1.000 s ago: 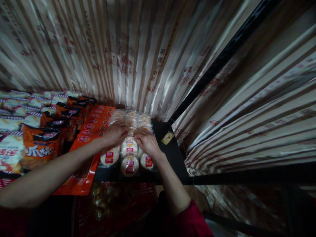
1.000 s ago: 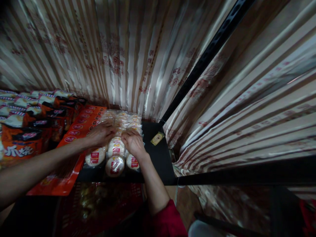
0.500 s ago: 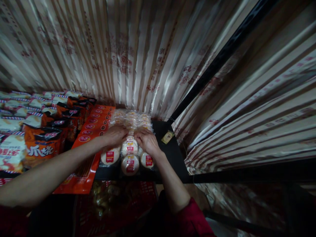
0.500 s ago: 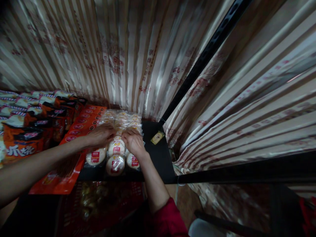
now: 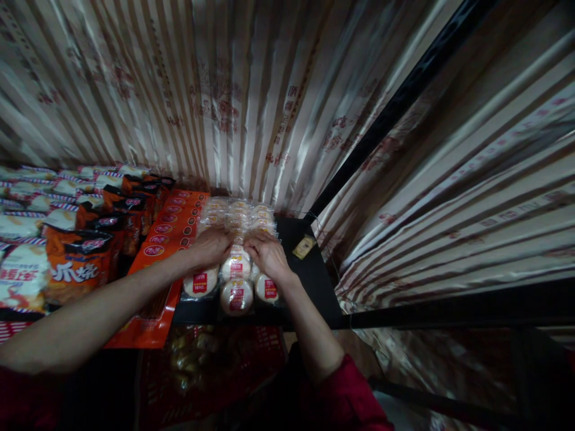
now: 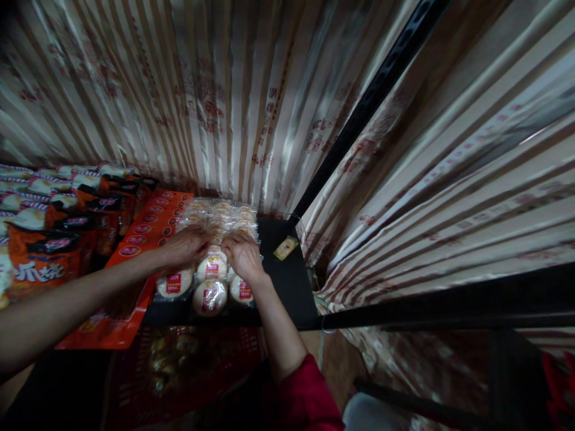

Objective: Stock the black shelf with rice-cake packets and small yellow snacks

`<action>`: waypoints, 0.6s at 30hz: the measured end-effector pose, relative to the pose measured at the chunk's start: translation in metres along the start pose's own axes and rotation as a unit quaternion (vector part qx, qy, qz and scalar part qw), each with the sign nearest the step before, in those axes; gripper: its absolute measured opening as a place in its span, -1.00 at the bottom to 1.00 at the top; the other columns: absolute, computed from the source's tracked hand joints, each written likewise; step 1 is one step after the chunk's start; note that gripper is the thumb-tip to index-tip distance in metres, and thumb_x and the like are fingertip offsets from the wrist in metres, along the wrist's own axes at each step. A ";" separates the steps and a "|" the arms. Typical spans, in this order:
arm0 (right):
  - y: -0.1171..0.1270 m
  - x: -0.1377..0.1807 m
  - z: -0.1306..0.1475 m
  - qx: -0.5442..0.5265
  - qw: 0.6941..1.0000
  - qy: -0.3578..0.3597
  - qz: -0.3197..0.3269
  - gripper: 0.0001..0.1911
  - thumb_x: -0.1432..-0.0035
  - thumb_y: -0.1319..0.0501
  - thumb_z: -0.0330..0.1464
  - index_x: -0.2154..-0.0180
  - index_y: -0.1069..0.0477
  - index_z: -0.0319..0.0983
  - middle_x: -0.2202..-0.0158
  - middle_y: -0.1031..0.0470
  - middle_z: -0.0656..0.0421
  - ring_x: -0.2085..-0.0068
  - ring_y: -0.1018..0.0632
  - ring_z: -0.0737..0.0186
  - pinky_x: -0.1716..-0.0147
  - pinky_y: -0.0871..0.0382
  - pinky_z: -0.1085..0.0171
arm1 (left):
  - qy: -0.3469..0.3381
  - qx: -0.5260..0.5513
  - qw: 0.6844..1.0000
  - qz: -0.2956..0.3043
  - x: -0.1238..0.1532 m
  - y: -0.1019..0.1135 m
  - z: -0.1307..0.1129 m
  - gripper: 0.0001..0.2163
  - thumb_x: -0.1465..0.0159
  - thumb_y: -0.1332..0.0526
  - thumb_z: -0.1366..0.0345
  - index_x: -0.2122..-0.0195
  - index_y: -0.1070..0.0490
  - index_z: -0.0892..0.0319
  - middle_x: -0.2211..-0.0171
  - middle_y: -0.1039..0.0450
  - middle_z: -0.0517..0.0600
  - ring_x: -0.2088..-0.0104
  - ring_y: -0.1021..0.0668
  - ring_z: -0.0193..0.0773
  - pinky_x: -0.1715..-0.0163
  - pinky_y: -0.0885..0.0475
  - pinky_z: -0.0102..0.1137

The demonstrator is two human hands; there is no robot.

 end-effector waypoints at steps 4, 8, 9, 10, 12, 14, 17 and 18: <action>0.007 0.002 0.004 0.004 1.000 0.012 -0.017 -0.84 -0.22 -0.15 -0.32 0.25 -0.49 -0.19 0.28 -0.48 0.13 0.18 -0.42 0.17 0.11 -0.25 0.22 | 0.022 -0.003 1.000 0.011 0.001 -0.001 0.003 -0.81 -0.21 -0.07 0.33 0.31 -0.44 0.27 0.30 -0.50 0.17 0.23 -0.50 -0.09 0.18 -0.36 -0.27; 0.005 0.006 0.023 0.000 0.997 0.075 0.019 -0.80 -0.23 -0.13 -0.31 0.37 -0.48 -0.20 0.37 -0.46 0.16 0.23 -0.40 0.21 0.13 -0.24 0.25 | 0.027 0.009 1.000 0.005 0.000 -0.003 0.004 -0.83 -0.19 -0.08 0.34 0.29 -0.43 0.26 0.30 -0.49 0.17 0.23 -0.50 -0.08 0.19 -0.36 -0.26; 0.003 0.007 0.028 -0.001 0.995 0.089 0.034 -0.79 -0.23 -0.13 -0.30 0.39 -0.48 -0.20 0.38 -0.47 0.17 0.23 -0.40 0.22 0.13 -0.23 0.25 | 0.024 0.009 1.000 0.003 0.000 -0.002 0.004 -0.83 -0.19 -0.08 0.34 0.29 -0.43 0.26 0.31 -0.49 0.16 0.24 -0.50 -0.09 0.19 -0.36 -0.26; 0.001 0.009 0.032 -0.003 0.994 0.100 0.049 -0.79 -0.23 -0.13 -0.30 0.39 -0.48 -0.20 0.37 -0.47 0.17 0.23 -0.41 0.22 0.12 -0.23 0.25 | 0.022 0.008 1.000 0.000 0.000 -0.002 0.003 -0.83 -0.19 -0.08 0.33 0.29 -0.43 0.26 0.31 -0.49 0.16 0.24 -0.50 -0.09 0.18 -0.36 -0.26; -0.003 0.012 0.037 -0.007 0.991 0.109 0.075 -0.80 -0.22 -0.15 -0.30 0.38 -0.50 -0.20 0.36 -0.50 0.17 0.21 -0.41 0.22 0.12 -0.22 0.25 | 0.020 0.002 1.000 -0.004 0.001 0.000 0.002 -0.82 -0.20 -0.07 0.32 0.29 -0.43 0.25 0.31 -0.49 0.15 0.25 -0.50 -0.10 0.17 -0.36 -0.26; -0.005 0.015 0.039 -0.009 0.990 0.107 0.091 -0.80 -0.22 -0.15 -0.30 0.36 -0.51 -0.20 0.36 -0.51 0.17 0.21 -0.42 0.22 0.12 -0.22 0.24 | 0.022 -0.001 1.000 -0.005 0.001 0.002 0.001 -0.82 -0.20 -0.07 0.31 0.30 -0.43 0.25 0.31 -0.49 0.15 0.24 -0.50 -0.11 0.16 -0.36 -0.27; -0.006 0.018 0.041 -0.017 0.989 0.106 0.104 -0.80 -0.22 -0.15 -0.28 0.34 -0.52 -0.20 0.34 -0.53 0.16 0.20 -0.44 0.22 0.11 -0.22 0.23 | 0.024 -0.005 1.000 -0.007 0.002 0.004 0.000 -0.81 -0.21 -0.06 0.31 0.30 -0.43 0.24 0.31 -0.49 0.14 0.23 -0.50 -0.11 0.17 -0.37 -0.28; -0.007 0.019 0.041 -0.020 0.988 0.107 0.107 -0.80 -0.21 -0.16 -0.27 0.33 -0.52 -0.20 0.33 -0.54 0.16 0.19 -0.44 0.21 0.09 -0.21 0.23 | 0.023 -0.007 1.000 -0.008 0.002 0.005 0.000 -0.81 -0.21 -0.06 0.31 0.30 -0.43 0.24 0.31 -0.49 0.14 0.23 -0.49 -0.11 0.17 -0.37 -0.29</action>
Point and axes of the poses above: each hand's wrist, its own x-axis away from the middle knuckle, its own y-axis out of the back of the hand, z = x × y, the point moved 10 cm from there along -x, towards the middle knuckle
